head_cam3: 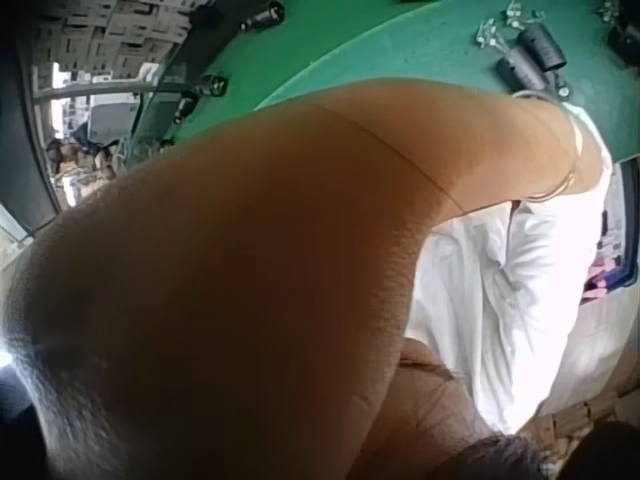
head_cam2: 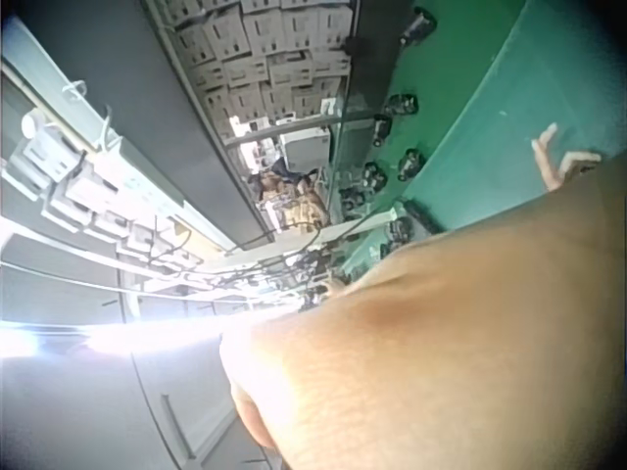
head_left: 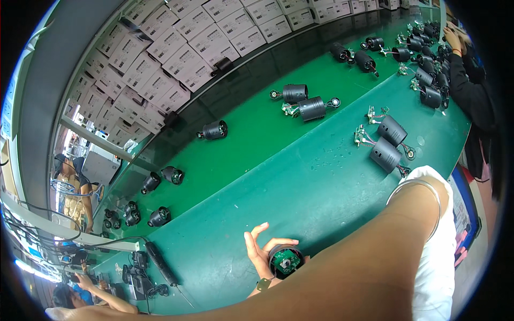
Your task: The person assembles electronic devices along an assembly line by taking circuit boards and inserting them into cylindrical housings by hand.
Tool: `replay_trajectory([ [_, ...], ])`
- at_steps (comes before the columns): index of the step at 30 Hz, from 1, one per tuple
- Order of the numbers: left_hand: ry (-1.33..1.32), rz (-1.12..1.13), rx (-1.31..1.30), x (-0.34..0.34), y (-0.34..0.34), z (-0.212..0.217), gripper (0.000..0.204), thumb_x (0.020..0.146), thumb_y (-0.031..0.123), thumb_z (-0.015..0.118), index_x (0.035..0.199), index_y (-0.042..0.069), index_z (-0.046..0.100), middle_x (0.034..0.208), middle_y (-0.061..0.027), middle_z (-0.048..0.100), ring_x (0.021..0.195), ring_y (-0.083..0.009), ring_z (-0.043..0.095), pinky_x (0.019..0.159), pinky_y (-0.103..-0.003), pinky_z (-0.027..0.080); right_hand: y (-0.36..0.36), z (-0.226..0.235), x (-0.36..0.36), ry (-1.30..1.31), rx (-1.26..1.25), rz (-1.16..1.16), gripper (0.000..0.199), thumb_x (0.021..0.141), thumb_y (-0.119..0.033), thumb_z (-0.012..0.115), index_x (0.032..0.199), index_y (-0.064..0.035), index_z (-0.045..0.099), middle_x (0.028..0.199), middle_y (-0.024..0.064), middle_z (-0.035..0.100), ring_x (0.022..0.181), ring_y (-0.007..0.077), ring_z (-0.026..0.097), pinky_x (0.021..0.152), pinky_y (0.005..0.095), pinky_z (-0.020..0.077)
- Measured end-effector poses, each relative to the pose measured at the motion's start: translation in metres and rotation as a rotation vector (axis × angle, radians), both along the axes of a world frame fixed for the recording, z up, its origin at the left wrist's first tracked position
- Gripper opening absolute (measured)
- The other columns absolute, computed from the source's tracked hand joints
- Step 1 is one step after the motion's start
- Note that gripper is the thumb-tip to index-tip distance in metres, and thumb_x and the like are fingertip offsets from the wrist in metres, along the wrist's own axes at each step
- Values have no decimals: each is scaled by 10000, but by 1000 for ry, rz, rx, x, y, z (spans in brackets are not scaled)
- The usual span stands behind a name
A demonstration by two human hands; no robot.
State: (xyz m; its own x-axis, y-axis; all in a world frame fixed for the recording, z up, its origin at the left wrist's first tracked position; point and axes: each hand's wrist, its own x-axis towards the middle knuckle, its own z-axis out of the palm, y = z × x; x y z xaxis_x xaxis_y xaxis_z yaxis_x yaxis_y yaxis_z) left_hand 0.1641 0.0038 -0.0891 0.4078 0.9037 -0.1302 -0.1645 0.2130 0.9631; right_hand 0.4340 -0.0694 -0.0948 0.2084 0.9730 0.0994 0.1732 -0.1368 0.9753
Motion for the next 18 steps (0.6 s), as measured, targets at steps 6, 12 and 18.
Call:
replay_trajectory([
  [6,135,73,-73,57,27,23,532,1014,456,299,1279,61,539,1287,-119,548,916,-116,545,846,-278,450,22,32,-138,1,10,13,71,694,-192,692,666,-232,743,1248,68,491,1303,101,333,1215,398,14],
  [12,240,77,-334,24,43,55,460,973,397,421,1286,82,545,1312,-108,540,1037,-167,520,927,-315,416,38,50,-195,-9,-8,-2,65,686,-190,698,660,-234,739,1250,73,489,1305,104,333,1216,400,18],
  [18,338,54,-593,66,38,69,430,933,338,542,1293,104,551,1337,-96,532,1158,-218,494,1007,-353,382,38,54,-182,-73,-26,-14,124,734,-152,668,668,-218,751,1205,62,519,1284,70,357,1216,374,5],
])
